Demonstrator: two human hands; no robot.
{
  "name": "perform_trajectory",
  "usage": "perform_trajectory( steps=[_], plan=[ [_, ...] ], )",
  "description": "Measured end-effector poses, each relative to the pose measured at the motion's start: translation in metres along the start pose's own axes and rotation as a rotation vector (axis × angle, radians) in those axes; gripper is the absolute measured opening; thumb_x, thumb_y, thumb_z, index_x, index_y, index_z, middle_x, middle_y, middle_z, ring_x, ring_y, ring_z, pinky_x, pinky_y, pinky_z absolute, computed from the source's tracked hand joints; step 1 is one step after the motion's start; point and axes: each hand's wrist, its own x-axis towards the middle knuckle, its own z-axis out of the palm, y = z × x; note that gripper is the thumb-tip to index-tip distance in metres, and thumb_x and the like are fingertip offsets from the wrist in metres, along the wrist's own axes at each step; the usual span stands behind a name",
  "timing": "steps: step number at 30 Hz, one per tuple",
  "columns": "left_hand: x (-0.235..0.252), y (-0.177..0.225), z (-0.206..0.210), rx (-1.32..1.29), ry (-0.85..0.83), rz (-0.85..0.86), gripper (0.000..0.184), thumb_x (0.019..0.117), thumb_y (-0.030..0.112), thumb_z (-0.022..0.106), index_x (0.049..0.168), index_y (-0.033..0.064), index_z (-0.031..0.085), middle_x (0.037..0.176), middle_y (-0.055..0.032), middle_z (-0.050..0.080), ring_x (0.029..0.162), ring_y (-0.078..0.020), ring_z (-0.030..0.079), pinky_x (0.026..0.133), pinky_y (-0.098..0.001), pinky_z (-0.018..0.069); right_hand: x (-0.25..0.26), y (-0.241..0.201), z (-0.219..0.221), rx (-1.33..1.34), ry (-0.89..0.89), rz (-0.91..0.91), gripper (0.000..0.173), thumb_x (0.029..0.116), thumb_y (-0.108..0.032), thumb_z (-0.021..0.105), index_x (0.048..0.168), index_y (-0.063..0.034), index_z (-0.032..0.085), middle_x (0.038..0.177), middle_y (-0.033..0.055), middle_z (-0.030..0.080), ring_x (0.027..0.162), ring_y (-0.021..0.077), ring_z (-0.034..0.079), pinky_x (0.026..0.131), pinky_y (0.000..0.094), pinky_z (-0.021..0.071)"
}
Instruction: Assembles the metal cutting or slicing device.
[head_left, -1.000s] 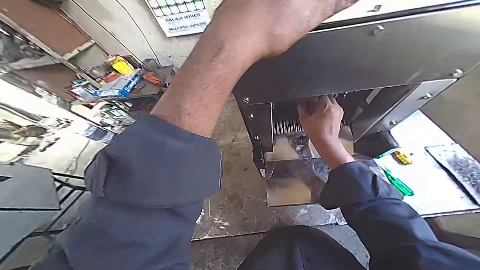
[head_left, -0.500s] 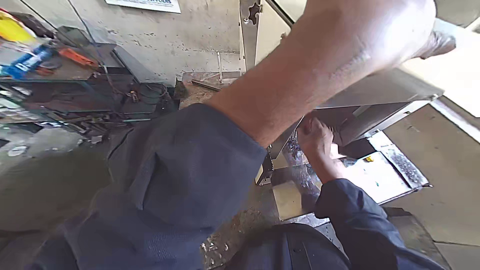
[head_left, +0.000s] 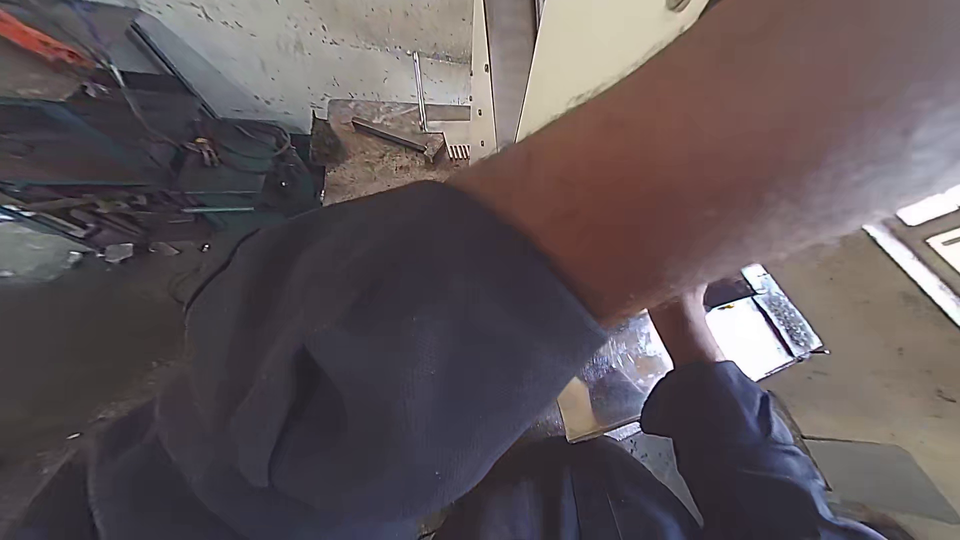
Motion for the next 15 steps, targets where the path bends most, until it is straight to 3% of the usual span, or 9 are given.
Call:
perform_trajectory(
  steps=[1, 3, 4, 6, 8, 9, 12, 13, 15],
  plan=[
    [-0.005, 0.001, 0.001, -0.029, -0.009, -0.007, 0.014, 0.0968, 0.023, 0.066, 0.099, 0.0144, 0.077, 0.088, 0.0033, 0.068, 0.083, -0.0062, 0.065, 0.069, -0.0229, 0.0532, -0.005, 0.001, 0.004, -0.021, -0.01, 0.006, 0.02, 0.094, -0.03, 0.066, 0.095, -0.0114, 0.072, 0.087, 0.0062, 0.072, 0.079, 0.022, 0.071, 0.066, 0.0441, 0.0571],
    [-0.008, 0.007, 0.002, -0.074, 0.001, -0.018, 0.013, 0.0955, 0.021, 0.068, 0.098, 0.0118, 0.076, 0.089, 0.0019, 0.069, 0.084, -0.0064, 0.066, 0.071, -0.0223, 0.0529, -0.01, -0.017, -0.009, -0.063, -0.279, 0.13, 0.028, 0.0941, -0.027, 0.068, 0.105, -0.0018, 0.07, 0.094, 0.0185, 0.071, 0.086, 0.0368, 0.072, 0.071, 0.0568, 0.056],
    [-0.009, 0.01, 0.001, -0.096, 0.007, -0.032, 0.012, 0.0948, 0.019, 0.068, 0.097, 0.0107, 0.076, 0.089, 0.0015, 0.068, 0.084, -0.0065, 0.065, 0.072, -0.022, 0.0529, -0.008, -0.025, -0.016, -0.084, -0.374, 0.187, 0.028, 0.0953, -0.026, 0.065, 0.108, -0.0011, 0.067, 0.095, 0.0204, 0.071, 0.088, 0.0395, 0.072, 0.072, 0.0585, 0.0544],
    [-0.017, 0.013, 0.002, -0.155, 0.012, -0.063, 0.01, 0.0938, 0.017, 0.069, 0.095, 0.0098, 0.076, 0.085, 0.0015, 0.067, 0.081, -0.0064, 0.065, 0.068, -0.0218, 0.0525, -0.004, -0.027, -0.02, -0.073, -0.302, 0.156, 0.027, 0.0972, -0.027, 0.063, 0.103, -0.0006, 0.067, 0.093, 0.0199, 0.07, 0.084, 0.0386, 0.071, 0.068, 0.0576, 0.0543],
    [-0.03, 0.012, 0.004, -0.212, -0.002, -0.091, 0.01, 0.0933, 0.019, 0.069, 0.094, 0.0111, 0.076, 0.083, 0.0032, 0.067, 0.078, -0.0051, 0.065, 0.065, -0.0215, 0.0528, -0.007, -0.01, -0.005, -0.122, -0.084, 0.073, 0.028, 0.096, -0.036, 0.062, 0.1, -0.0091, 0.071, 0.091, 0.0104, 0.072, 0.08, 0.0276, 0.071, 0.066, 0.0489, 0.0554],
    [-0.036, 0.01, 0.003, -0.239, -0.015, -0.097, 0.01, 0.0931, 0.019, 0.07, 0.094, 0.0114, 0.076, 0.082, 0.0037, 0.067, 0.077, -0.0045, 0.064, 0.065, -0.0211, 0.0527, -0.011, -0.004, 0.003, -0.133, -0.039, 0.036, 0.027, 0.095, -0.036, 0.063, 0.099, -0.0102, 0.072, 0.091, 0.01, 0.073, 0.079, 0.027, 0.072, 0.064, 0.0477, 0.0559],
    [-0.041, 0.014, 0.002, -0.274, -0.013, -0.076, 0.009, 0.0907, 0.017, 0.071, 0.092, 0.01, 0.076, 0.082, 0.0033, 0.066, 0.077, -0.0045, 0.064, 0.066, -0.0201, 0.0516, -0.004, -0.033, -0.021, -0.151, -0.496, 0.203, 0.029, 0.0992, -0.027, 0.062, 0.116, -0.0034, 0.067, 0.104, 0.0213, 0.071, 0.097, 0.04, 0.071, 0.077, 0.0598, 0.0542],
    [-0.042, 0.016, 0.002, -0.272, -0.017, -0.075, 0.008, 0.0899, 0.017, 0.072, 0.091, 0.0098, 0.076, 0.081, 0.003, 0.066, 0.077, -0.0049, 0.063, 0.065, -0.02, 0.0511, -0.001, -0.037, -0.022, -0.18, -0.568, 0.234, 0.031, 0.0993, -0.027, 0.061, 0.12, -0.0048, 0.066, 0.104, 0.0206, 0.072, 0.098, 0.0397, 0.071, 0.078, 0.0596, 0.0536],
    [-0.048, 0.023, 0.004, -0.236, -0.035, -0.096, 0.009, 0.0906, 0.018, 0.071, 0.092, 0.0109, 0.076, 0.083, 0.0029, 0.067, 0.08, -0.0055, 0.063, 0.068, -0.0205, 0.0509, -0.008, -0.026, -0.009, -0.189, -0.508, 0.2, 0.032, 0.0946, -0.03, 0.064, 0.117, -0.0068, 0.066, 0.098, 0.0178, 0.072, 0.091, 0.0379, 0.072, 0.071, 0.0586, 0.0539]
  ],
)
